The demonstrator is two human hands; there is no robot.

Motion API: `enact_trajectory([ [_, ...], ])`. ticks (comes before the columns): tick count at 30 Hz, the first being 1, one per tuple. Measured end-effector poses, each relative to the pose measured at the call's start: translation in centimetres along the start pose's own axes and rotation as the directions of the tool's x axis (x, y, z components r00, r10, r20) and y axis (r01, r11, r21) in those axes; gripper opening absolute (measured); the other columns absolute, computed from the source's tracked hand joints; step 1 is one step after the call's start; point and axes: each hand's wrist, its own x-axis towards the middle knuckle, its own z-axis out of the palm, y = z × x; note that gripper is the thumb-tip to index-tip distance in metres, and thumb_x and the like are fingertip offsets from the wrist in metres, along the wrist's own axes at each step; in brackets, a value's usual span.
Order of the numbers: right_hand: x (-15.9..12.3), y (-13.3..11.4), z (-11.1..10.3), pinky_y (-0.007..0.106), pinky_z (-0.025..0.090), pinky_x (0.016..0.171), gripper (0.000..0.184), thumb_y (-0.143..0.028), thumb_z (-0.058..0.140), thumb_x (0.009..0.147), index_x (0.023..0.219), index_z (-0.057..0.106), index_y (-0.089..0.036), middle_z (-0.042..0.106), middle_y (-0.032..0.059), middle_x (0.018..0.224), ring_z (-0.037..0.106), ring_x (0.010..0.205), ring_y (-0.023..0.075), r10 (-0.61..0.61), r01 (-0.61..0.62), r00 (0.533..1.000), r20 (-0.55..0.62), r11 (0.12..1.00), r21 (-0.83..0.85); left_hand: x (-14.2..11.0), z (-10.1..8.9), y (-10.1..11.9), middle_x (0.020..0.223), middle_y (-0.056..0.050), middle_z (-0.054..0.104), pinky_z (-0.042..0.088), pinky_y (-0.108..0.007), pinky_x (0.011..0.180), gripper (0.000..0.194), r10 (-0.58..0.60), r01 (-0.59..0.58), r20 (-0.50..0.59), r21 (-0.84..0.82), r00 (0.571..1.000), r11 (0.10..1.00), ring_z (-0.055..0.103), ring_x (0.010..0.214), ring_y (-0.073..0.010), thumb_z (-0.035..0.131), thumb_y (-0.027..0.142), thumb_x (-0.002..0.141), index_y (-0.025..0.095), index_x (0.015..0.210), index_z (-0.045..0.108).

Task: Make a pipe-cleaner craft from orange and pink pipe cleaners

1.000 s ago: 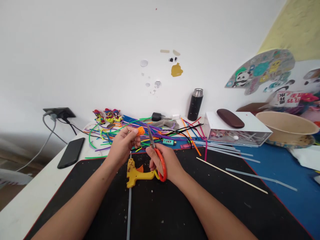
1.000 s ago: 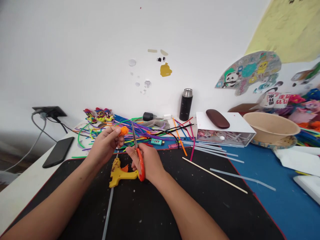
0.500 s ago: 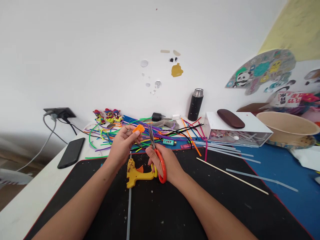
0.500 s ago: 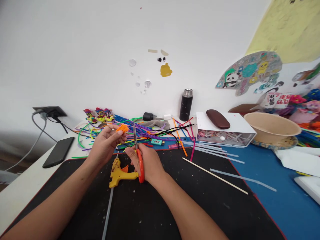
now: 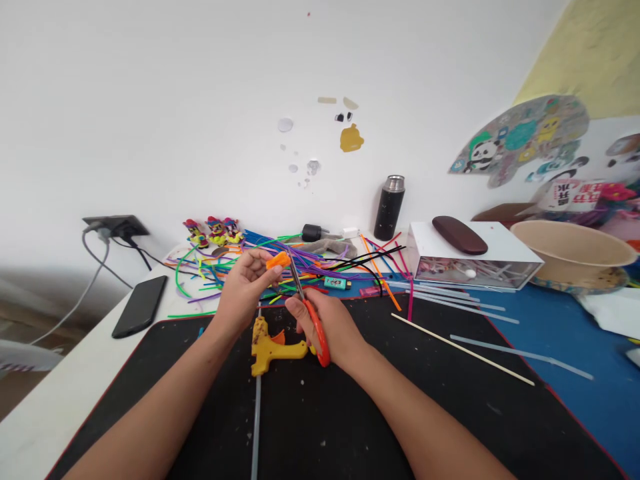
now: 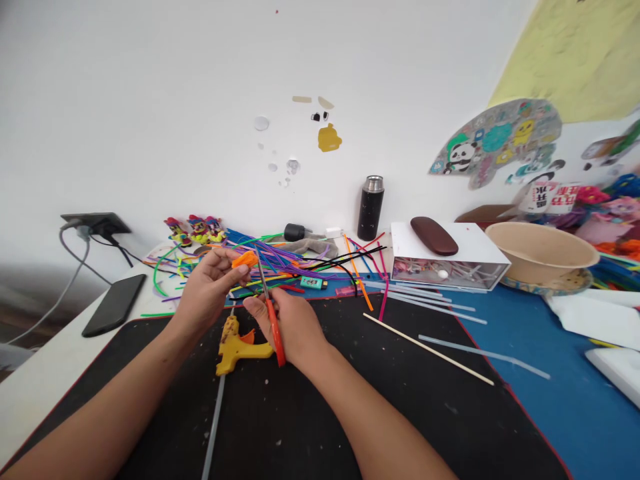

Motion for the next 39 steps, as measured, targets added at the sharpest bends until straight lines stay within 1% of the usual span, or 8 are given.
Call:
enact_trajectory([
  [4, -0.02, -0.16, -0.09, 0.025, 0.043, 0.055, 0.042, -0.064, 0.055, 0.105, 0.096, 0.065, -0.023, 0.072, 0.0019, 0.073, 0.065, 0.055, 0.0171, -0.003, 0.003, 1.000, -0.011, 1.000, -0.023, -0.03, 0.05, 0.13, 0.087, 0.001, 0.067, 0.052, -0.024, 0.066, 0.042, 0.007, -0.007, 0.005, 0.023, 1.000, 1.000, 0.062, 0.071, -0.0136, 0.091, 0.041, 0.074, 0.021, 0.095, 0.061],
  [7, 0.02, -0.16, -0.11, 0.025, 0.042, 0.056, 0.044, -0.064, 0.054, 0.105, 0.091, 0.063, -0.023, 0.071, 0.0018, 0.073, 0.064, 0.056, 0.0168, -0.013, 0.012, 1.000, -0.018, 0.999, -0.053, -0.01, -0.07, 0.11, 0.085, 0.001, 0.067, 0.051, -0.024, 0.064, 0.040, 0.011, -0.012, 0.018, 0.049, 1.000, 0.999, 0.062, 0.069, -0.0138, 0.090, 0.041, 0.076, 0.021, 0.096, 0.061],
  [11, 0.09, 0.08, -0.09, 0.025, 0.040, 0.059, 0.045, -0.064, 0.055, 0.104, 0.086, 0.060, -0.024, 0.069, 0.0015, 0.073, 0.062, 0.061, 0.0171, -0.059, 0.054, 0.997, -0.042, 0.993, -0.103, 0.09, -0.39, -0.17, 0.084, 0.001, 0.067, 0.049, -0.023, 0.063, 0.036, 0.022, -0.024, 0.037, 0.052, 0.999, 0.998, 0.061, 0.068, -0.0128, 0.088, 0.038, 0.080, 0.021, 0.098, 0.063],
  [16, 0.14, 0.17, -0.03, 0.026, 0.036, 0.062, 0.045, -0.062, 0.056, 0.105, 0.081, 0.056, -0.023, 0.068, 0.0009, 0.075, 0.058, 0.063, 0.0166, -0.092, 0.081, 0.993, -0.074, 0.987, -0.139, 0.03, -0.34, -0.12, 0.082, 0.002, 0.067, 0.048, -0.023, 0.061, 0.034, 0.025, -0.027, 0.042, 0.045, 0.999, 0.999, 0.059, 0.066, -0.0119, 0.088, 0.036, 0.080, 0.021, 0.097, 0.063],
  [22, 0.19, 0.09, 0.08, 0.027, 0.032, 0.060, 0.047, -0.061, 0.056, 0.104, 0.077, 0.053, -0.024, 0.064, -0.0003, 0.070, 0.053, 0.060, 0.0160, -0.068, 0.055, 0.994, -0.085, 0.988, -0.145, -0.06, -0.04, 0.09, 0.082, 0.001, 0.067, 0.049, -0.023, 0.061, 0.037, 0.015, -0.017, 0.034, 0.048, 0.999, 0.999, 0.060, 0.066, -0.0127, 0.090, 0.038, 0.077, 0.021, 0.096, 0.062],
  [28, 0.23, -0.02, 0.01, 0.027, 0.030, 0.060, 0.045, -0.058, 0.058, 0.104, 0.077, 0.054, -0.023, 0.063, -0.0009, 0.069, 0.050, 0.059, 0.0149, -0.045, 0.033, 0.995, -0.084, 0.989, -0.145, 0.02, -0.15, -0.05, 0.080, 0.002, 0.067, 0.049, -0.023, 0.059, 0.039, 0.014, -0.016, 0.037, 0.054, 0.999, 0.998, 0.060, 0.064, -0.0122, 0.091, 0.039, 0.076, 0.020, 0.096, 0.062],
  [39, 0.20, -0.53, -0.04, 0.027, 0.031, 0.061, 0.043, -0.050, 0.057, 0.107, 0.074, 0.054, -0.022, 0.064, 0.0006, 0.069, 0.053, 0.061, 0.0155, -0.011, -0.018, 0.994, -0.113, 0.968, -0.250, -0.12, 0.12, 0.25, 0.080, 0.002, 0.065, 0.052, -0.023, 0.062, 0.039, 0.023, -0.026, 0.037, 0.069, 0.999, 0.997, 0.061, 0.067, -0.0126, 0.092, 0.039, 0.074, 0.021, 0.094, 0.063],
])
